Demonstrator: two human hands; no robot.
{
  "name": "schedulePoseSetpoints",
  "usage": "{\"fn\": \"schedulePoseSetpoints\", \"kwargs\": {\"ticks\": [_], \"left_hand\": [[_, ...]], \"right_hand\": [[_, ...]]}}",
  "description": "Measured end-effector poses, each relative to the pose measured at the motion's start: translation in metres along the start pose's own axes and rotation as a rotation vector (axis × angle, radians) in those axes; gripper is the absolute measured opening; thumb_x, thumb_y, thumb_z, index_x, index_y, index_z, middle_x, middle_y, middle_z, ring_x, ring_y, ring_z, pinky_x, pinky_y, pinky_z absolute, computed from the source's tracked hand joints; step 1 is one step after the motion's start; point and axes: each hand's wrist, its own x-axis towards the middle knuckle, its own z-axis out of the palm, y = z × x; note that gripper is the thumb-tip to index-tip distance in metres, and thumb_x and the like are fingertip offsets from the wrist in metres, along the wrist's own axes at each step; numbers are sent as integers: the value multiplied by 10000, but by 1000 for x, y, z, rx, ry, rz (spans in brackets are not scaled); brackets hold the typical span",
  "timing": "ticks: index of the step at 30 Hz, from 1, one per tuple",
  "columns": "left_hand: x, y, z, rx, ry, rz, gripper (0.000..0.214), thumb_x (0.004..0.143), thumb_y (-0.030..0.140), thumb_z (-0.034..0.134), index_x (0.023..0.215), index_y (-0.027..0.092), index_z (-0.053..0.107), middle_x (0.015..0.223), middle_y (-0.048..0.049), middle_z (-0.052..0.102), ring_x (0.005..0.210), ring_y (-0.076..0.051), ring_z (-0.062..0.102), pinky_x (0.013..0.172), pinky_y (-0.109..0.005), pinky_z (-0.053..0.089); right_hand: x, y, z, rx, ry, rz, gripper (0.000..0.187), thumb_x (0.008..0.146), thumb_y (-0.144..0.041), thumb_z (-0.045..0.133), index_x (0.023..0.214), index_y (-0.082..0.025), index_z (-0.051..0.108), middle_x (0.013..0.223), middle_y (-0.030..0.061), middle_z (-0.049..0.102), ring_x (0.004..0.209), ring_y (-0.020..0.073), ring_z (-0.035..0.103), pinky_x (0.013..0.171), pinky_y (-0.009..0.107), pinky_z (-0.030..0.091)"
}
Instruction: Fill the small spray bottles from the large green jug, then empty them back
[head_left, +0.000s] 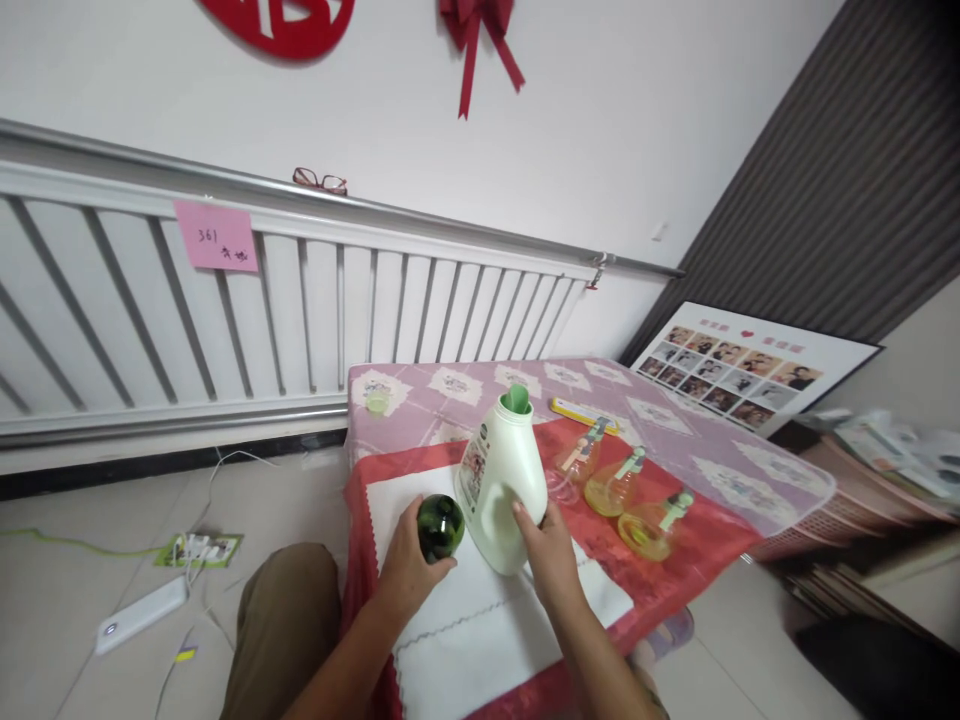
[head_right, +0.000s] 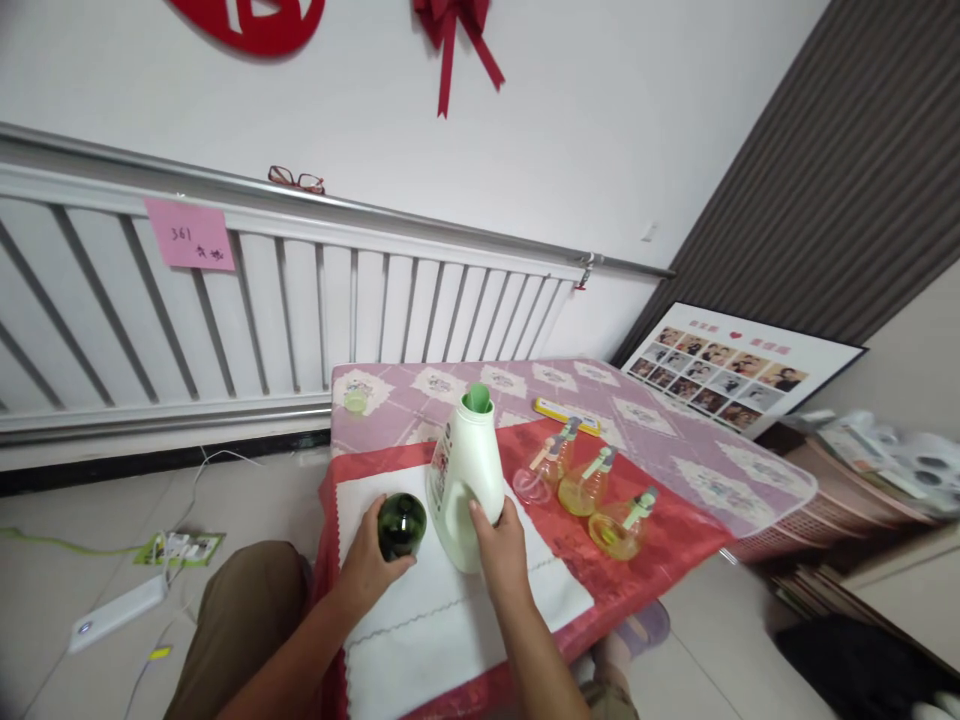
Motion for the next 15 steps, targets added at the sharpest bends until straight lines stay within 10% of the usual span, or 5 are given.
{"fn": "schedulePoseSetpoints", "kwargs": {"ticks": [7,15], "left_hand": [[-1,1,-1,26,18,-3,919,583,190,754,1379,188,295,1384,-141,430,1307,-315,428,1092,-494,359],[-2,7,-6,3,-18,-75,932,581,196,759,1384,187,285,1406,-145,436,1312,-321,436,1086,-476,371]], "right_hand": [[15,-41,-5,-31,-40,-40,478,712,-494,673,1055,-164,634,908,57,725,776,234,657,639,313,515],[25,-103,-60,-162,-85,-50,314,711,-497,664,668,-202,568,516,-59,542,462,113,464,458,226,357]]}}
